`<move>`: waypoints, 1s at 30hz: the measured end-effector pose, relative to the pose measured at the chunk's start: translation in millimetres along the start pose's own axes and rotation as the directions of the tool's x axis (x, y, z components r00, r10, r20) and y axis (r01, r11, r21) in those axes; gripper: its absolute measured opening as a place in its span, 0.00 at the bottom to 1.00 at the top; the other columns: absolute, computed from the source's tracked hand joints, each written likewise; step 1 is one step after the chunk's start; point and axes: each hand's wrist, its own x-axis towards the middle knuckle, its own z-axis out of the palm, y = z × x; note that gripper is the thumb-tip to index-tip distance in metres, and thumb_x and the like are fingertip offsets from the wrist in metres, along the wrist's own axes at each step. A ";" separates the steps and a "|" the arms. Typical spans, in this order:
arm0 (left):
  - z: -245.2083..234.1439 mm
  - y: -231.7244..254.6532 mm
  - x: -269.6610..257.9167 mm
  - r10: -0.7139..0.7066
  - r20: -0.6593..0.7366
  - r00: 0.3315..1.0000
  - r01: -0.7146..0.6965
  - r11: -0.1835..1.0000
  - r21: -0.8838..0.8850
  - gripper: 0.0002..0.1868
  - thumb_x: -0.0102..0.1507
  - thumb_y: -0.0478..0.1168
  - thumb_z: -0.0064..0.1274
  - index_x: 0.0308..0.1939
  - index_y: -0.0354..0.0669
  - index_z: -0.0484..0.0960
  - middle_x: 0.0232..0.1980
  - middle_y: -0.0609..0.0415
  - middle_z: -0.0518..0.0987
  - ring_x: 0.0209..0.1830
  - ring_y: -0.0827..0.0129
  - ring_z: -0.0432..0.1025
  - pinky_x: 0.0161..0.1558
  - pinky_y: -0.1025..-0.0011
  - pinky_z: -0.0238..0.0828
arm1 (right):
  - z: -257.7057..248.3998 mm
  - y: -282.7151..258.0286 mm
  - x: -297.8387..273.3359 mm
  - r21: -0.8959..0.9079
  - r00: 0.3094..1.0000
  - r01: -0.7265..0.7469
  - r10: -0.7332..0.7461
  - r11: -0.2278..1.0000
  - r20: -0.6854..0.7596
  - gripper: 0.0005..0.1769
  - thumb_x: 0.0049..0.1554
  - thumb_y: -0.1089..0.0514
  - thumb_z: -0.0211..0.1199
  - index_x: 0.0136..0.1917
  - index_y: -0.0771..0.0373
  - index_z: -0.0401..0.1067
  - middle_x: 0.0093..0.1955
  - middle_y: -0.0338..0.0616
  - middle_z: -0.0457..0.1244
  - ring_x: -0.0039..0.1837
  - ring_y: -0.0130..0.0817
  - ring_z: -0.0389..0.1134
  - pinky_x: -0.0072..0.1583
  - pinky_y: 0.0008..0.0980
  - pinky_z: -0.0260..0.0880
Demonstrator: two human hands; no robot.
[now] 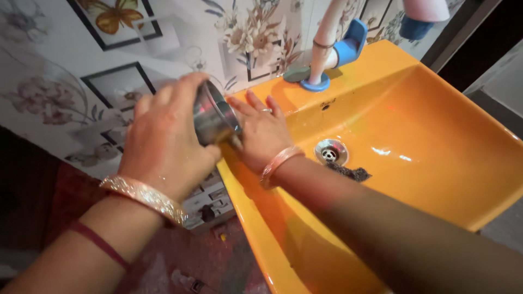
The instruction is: The person scrubs a yellow bathroom sink with a steel cup and a steel wool pad, rinsing the cup under running water. They then spray a cleaning solution on the sink pedestal and scrub it with the pad, repeatedly dipping the pad in a black bucket of water.
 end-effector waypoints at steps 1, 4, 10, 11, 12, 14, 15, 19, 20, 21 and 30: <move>-1.6 1.4 -2.2 0.025 -0.009 1.000 -0.025 1.000 0.017 0.48 0.41 0.35 0.70 0.66 0.48 0.69 0.57 0.45 0.76 0.57 0.44 0.68 0.55 0.50 0.66 | -0.4 -1.9 -2.3 0.032 1.000 0.004 -0.003 0.999 -0.012 0.32 0.54 0.50 0.62 0.71 0.54 0.65 0.74 0.46 0.58 0.77 0.52 0.50 0.73 0.62 0.40; -3.5 5.3 -13.8 0.112 -0.017 0.994 -0.111 0.993 0.034 0.47 0.41 0.36 0.70 0.65 0.51 0.70 0.58 0.47 0.76 0.59 0.45 0.66 0.53 0.45 0.65 | -3.3 -7.9 -19.4 0.114 0.996 0.069 -0.063 0.991 -0.057 0.34 0.51 0.51 0.66 0.70 0.53 0.66 0.71 0.45 0.61 0.78 0.49 0.52 0.76 0.61 0.39; -1.3 15.9 -35.2 0.305 -0.051 0.951 -0.309 0.944 -0.113 0.47 0.41 0.31 0.64 0.66 0.48 0.70 0.58 0.47 0.75 0.61 0.45 0.66 0.55 0.50 0.65 | -35.6 12.2 -62.2 0.468 0.989 0.122 -0.148 0.875 0.019 0.21 0.56 0.58 0.62 0.63 0.53 0.73 0.62 0.48 0.67 0.65 0.43 0.66 0.67 0.50 0.61; -0.8 18.1 -36.3 0.327 -0.075 0.942 -0.336 0.928 -0.163 0.47 0.41 0.31 0.64 0.66 0.47 0.69 0.58 0.46 0.75 0.61 0.45 0.65 0.58 0.52 0.65 | -39.2 14.2 -68.6 0.645 0.964 -0.243 0.108 0.725 0.243 0.17 0.60 0.54 0.61 0.61 0.58 0.75 0.55 0.55 0.68 0.55 0.40 0.69 0.56 0.46 0.65; -0.1 20.7 -36.9 0.348 -0.101 0.932 -0.362 0.908 -0.211 0.46 0.42 0.31 0.63 0.66 0.46 0.69 0.58 0.46 0.75 0.62 0.44 0.65 0.60 0.53 0.65 | -42.0 16.5 -74.2 0.691 0.821 -0.570 0.277 0.444 0.499 0.17 0.63 0.51 0.59 0.58 0.63 0.77 0.47 0.61 0.69 0.44 0.38 0.71 0.46 0.42 0.69; 2.2 28.3 -39.4 0.355 -0.091 0.931 -0.366 0.900 -0.236 0.45 0.42 0.31 0.63 0.66 0.46 0.70 0.57 0.47 0.75 0.61 0.45 0.66 0.61 0.54 0.65 | -43.9 21.7 -84.3 0.594 0.593 -0.800 0.275 0.088 0.757 0.15 0.63 0.52 0.55 0.54 0.64 0.75 0.44 0.52 0.70 0.41 0.37 0.73 0.40 0.35 0.71; 3.1 33.2 -39.2 0.361 -0.085 0.929 -0.371 0.895 -0.248 0.45 0.43 0.30 0.63 0.66 0.45 0.70 0.57 0.47 0.75 0.60 0.46 0.66 0.61 0.55 0.65 | -44.2 24.0 -88.1 0.493 0.463 -0.865 0.229 -0.096 0.856 0.15 0.63 0.53 0.53 0.53 0.64 0.74 0.43 0.47 0.70 0.40 0.36 0.73 0.38 0.32 0.72; 8.2 54.4 -35.4 0.418 -0.079 0.905 -0.422 0.861 -0.284 0.45 0.43 0.29 0.61 0.66 0.47 0.70 0.58 0.49 0.76 0.60 0.48 0.67 0.60 0.56 0.65 | -53.6 21.8 -104.0 0.383 0.356 -0.919 -0.224 0.094 0.907 0.16 0.66 0.56 0.50 0.52 0.68 0.74 0.45 0.50 0.72 0.45 0.36 0.75 0.40 0.28 0.70; 9.3 58.8 -34.0 0.434 -0.077 0.897 -0.437 0.851 -0.292 0.45 0.43 0.29 0.60 0.66 0.47 0.69 0.59 0.49 0.75 0.60 0.48 0.67 0.61 0.55 0.65 | -62.8 23.1 -107.2 0.350 0.286 -0.912 -0.282 0.215 0.916 0.16 0.66 0.56 0.50 0.53 0.68 0.75 0.46 0.49 0.72 0.46 0.35 0.75 0.39 0.27 0.67; 10.6 63.6 -33.7 0.450 -0.075 0.890 -0.450 0.840 -0.304 0.45 0.43 0.29 0.60 0.67 0.47 0.69 0.59 0.49 0.75 0.61 0.49 0.67 0.62 0.55 0.65 | -73.1 24.2 -111.3 0.316 0.205 -0.889 -0.328 0.333 0.922 0.16 0.65 0.56 0.50 0.54 0.68 0.75 0.47 0.49 0.72 0.47 0.35 0.75 0.38 0.25 0.64; 38.1 122.1 -25.1 0.360 0.060 0.931 -0.338 0.912 -0.234 0.47 0.42 0.29 0.61 0.67 0.54 0.68 0.53 0.52 0.74 0.60 0.50 0.67 0.55 0.52 0.64 | -139.3 131.6 -117.6 -0.252 0.104 -0.646 0.411 0.720 0.906 0.10 0.56 0.62 0.61 0.50 0.67 0.78 0.44 0.49 0.72 0.44 0.40 0.73 0.49 0.40 0.76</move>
